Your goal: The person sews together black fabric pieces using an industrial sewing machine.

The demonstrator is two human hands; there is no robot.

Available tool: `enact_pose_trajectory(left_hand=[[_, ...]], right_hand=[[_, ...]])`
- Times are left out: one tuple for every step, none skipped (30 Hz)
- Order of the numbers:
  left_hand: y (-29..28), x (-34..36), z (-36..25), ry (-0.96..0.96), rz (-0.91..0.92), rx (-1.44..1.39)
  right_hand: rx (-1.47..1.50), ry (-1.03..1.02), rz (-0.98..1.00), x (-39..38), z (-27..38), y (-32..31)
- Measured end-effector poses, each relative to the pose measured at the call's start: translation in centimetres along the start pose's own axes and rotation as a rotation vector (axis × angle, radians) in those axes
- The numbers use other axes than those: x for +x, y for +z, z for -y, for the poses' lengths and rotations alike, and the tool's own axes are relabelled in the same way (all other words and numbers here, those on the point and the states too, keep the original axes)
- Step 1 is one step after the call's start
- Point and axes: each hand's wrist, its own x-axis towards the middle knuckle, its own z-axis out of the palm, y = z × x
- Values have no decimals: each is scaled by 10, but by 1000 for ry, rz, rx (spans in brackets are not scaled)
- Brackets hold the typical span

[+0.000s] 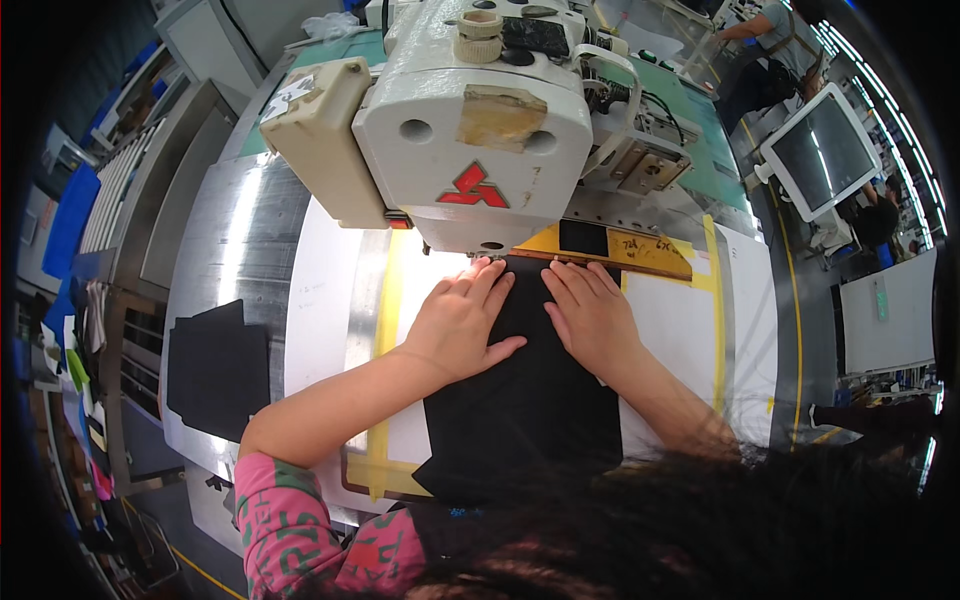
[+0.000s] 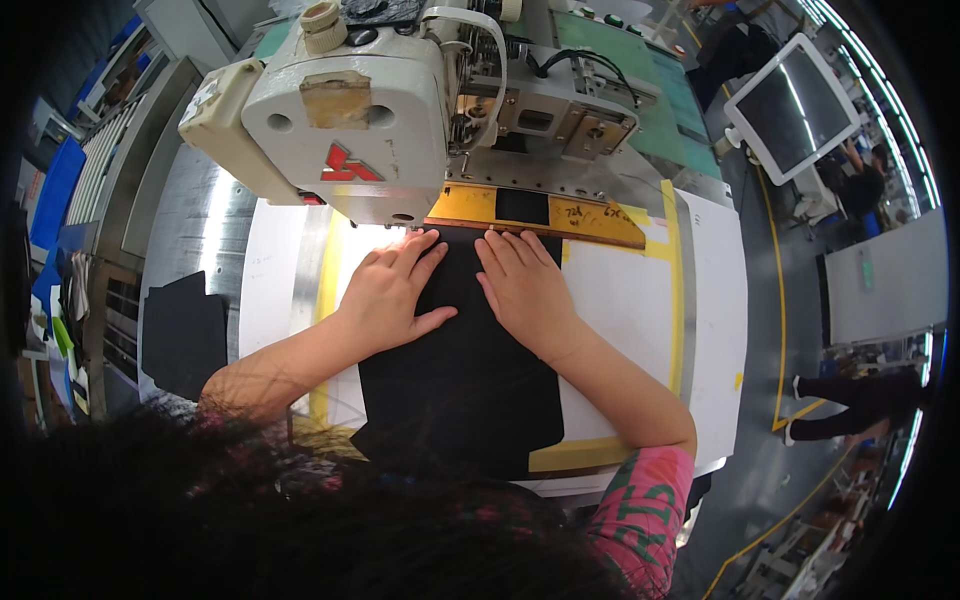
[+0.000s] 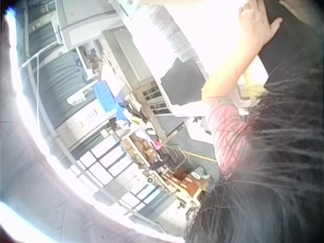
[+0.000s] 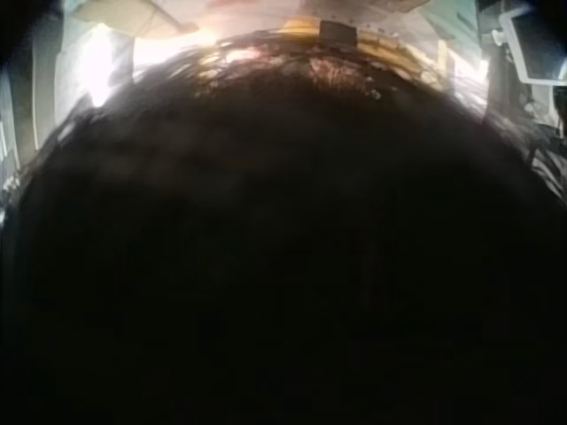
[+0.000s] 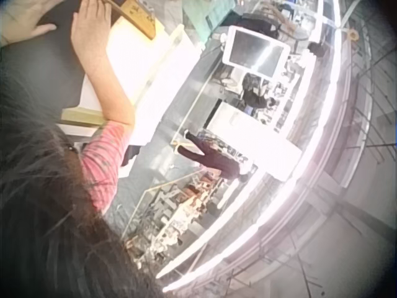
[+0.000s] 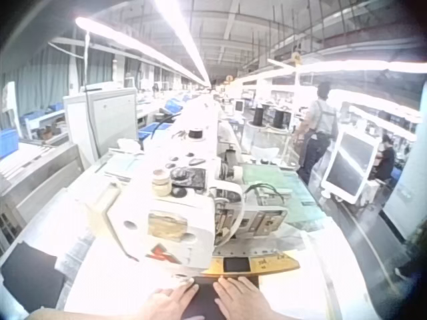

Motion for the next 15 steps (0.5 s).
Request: enact_pose_trajectory(left_hand=[[0,0,0,3,-1,0],[-1,0,0,1,1,1],[-1,0,0,-1,3,2],[-1,0,1,3,3,-1],[-1,0,1,2,-3,-1],[-1,1,1,1,-8,-1],[-1,1,2,5,-7,-2],[-1,1,2,3,-1,4],[-1,2,2,0,4,10],[-2,1,1,3,4,10],[-2,0,1,-6,8,10],[-2,-1,1,-14,11,11],[-2,-1,1,-11,10,10],[-1,-1,1,-1,-5,16],[0,-1,2,8,-21,22]], right_hand=[[3,-9,-5,0,-1,0],[6,-18,-10,0,-1,0],[4,-16,-11,1,-2,-1],[8,-20,3,1,-2,-2],[12,-25,16,1,-2,-3],[9,-21,17,1,-4,-4],[4,-28,23,1,-4,-3],[-1,-34,30,1,-4,-3],[-3,-30,29,0,-5,-3],[4,-39,27,0,-6,-2],[10,-49,25,-1,-6,-3],[8,-47,25,-1,-6,-3],[8,-49,32,-1,-6,-3],[6,-50,39,-1,-5,-3],[3,-50,38,-1,-5,-3]])
